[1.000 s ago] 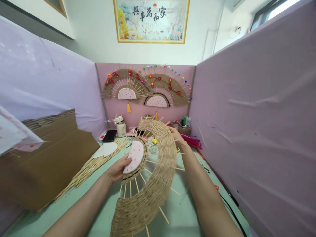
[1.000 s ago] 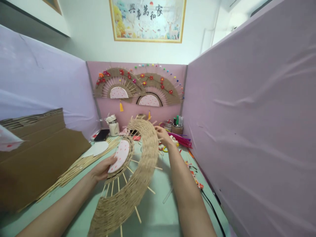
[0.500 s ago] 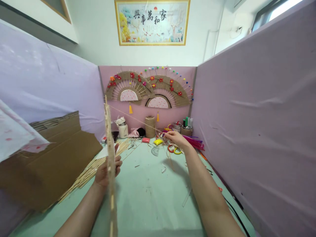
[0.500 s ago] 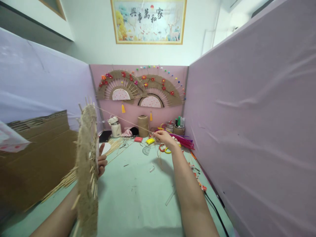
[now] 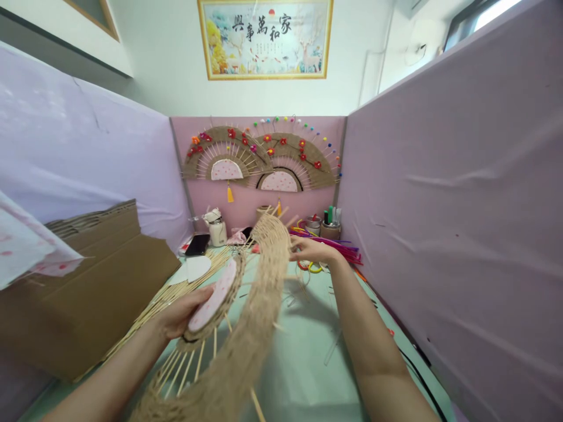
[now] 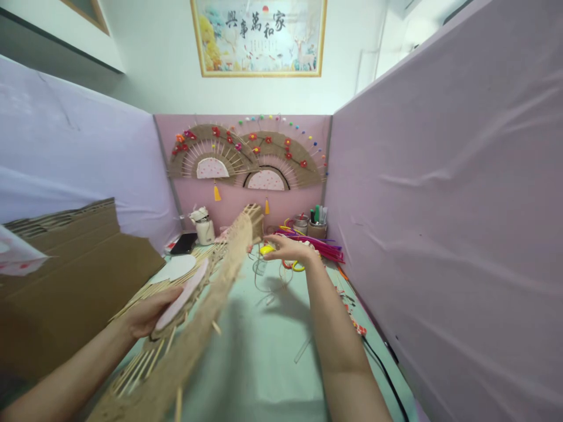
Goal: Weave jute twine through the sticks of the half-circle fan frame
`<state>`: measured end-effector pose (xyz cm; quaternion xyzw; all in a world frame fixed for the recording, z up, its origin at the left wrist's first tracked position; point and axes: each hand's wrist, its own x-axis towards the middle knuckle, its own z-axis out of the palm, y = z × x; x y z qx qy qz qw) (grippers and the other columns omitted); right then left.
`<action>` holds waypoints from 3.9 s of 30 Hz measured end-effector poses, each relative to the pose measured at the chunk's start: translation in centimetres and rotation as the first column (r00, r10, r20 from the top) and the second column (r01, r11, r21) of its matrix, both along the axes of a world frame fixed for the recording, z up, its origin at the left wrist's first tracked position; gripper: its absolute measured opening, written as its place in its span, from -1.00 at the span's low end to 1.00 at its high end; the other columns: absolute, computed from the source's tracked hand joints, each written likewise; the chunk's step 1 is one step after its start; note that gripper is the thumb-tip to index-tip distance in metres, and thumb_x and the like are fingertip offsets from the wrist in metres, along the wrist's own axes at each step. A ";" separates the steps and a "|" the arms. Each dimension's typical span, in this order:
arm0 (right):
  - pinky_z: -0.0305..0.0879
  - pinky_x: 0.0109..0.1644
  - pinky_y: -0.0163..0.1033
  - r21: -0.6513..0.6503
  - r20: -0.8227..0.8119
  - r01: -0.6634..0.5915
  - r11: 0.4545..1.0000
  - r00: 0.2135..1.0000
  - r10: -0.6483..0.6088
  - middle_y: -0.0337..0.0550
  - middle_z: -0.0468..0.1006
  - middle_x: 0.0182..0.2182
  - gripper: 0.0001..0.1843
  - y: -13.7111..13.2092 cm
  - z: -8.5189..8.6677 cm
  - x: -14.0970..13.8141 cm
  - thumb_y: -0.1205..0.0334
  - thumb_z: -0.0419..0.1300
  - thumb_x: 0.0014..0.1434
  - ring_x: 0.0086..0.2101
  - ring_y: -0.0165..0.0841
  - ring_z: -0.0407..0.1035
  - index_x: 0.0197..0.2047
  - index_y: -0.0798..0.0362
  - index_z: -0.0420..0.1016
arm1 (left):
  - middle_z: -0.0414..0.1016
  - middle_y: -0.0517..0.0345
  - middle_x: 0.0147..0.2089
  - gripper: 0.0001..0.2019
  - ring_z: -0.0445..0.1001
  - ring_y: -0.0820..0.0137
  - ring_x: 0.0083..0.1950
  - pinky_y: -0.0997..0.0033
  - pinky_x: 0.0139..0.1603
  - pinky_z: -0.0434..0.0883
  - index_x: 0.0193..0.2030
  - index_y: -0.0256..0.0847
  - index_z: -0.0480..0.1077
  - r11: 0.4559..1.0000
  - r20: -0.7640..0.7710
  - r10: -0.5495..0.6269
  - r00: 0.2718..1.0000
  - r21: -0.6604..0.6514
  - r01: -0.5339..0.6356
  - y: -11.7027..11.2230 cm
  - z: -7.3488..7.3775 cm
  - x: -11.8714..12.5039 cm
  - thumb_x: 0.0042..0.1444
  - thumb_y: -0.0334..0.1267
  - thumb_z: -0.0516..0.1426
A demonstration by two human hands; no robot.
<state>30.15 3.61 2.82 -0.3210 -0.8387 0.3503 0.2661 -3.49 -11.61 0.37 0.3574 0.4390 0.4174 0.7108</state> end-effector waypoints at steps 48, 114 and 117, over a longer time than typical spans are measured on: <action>0.11 -0.44 -0.36 -0.092 -0.305 0.005 0.996 0.952 -0.033 -0.26 0.39 -0.53 -0.74 -1.1 0.9 -1.8 0.10 0.26 -0.09 -0.50 -0.47 0.23 -0.43 0.12 0.39 | 0.57 -0.04 -0.18 -0.47 0.52 0.22 -0.14 0.39 -0.23 0.45 0.03 -0.19 0.40 0.993 -0.272 -0.092 0.958 -0.100 0.067 -1.2 -1.1 -3.5 -0.15 -0.17 0.29; 0.15 -0.33 -0.33 0.123 -0.129 0.105 0.987 0.988 -0.090 -0.13 0.51 -0.35 -0.58 0.2 -0.6 -2.3 -0.02 0.01 0.14 -0.37 -0.39 0.30 -0.26 0.13 0.53 | 0.57 0.01 -0.16 -0.40 0.53 0.34 -0.24 0.47 -0.30 0.43 0.07 -0.23 0.32 0.993 -0.307 -0.079 0.949 -0.110 0.047 -0.3 -1.7 -2.8 -0.16 -0.13 0.29; 0.17 -0.26 -0.31 0.108 -0.118 0.126 0.986 0.987 -0.113 -0.09 0.52 -0.26 -0.52 -0.1 -0.5 -2.5 -0.05 -0.05 0.18 -0.29 -0.35 0.32 -0.17 0.12 0.54 | 0.57 0.02 -0.15 -0.41 0.53 0.34 -0.23 0.46 -0.28 0.43 0.08 -0.21 0.31 0.993 -0.296 -0.086 0.951 -0.108 0.056 -0.3 -2.0 -2.7 -0.13 -0.12 0.28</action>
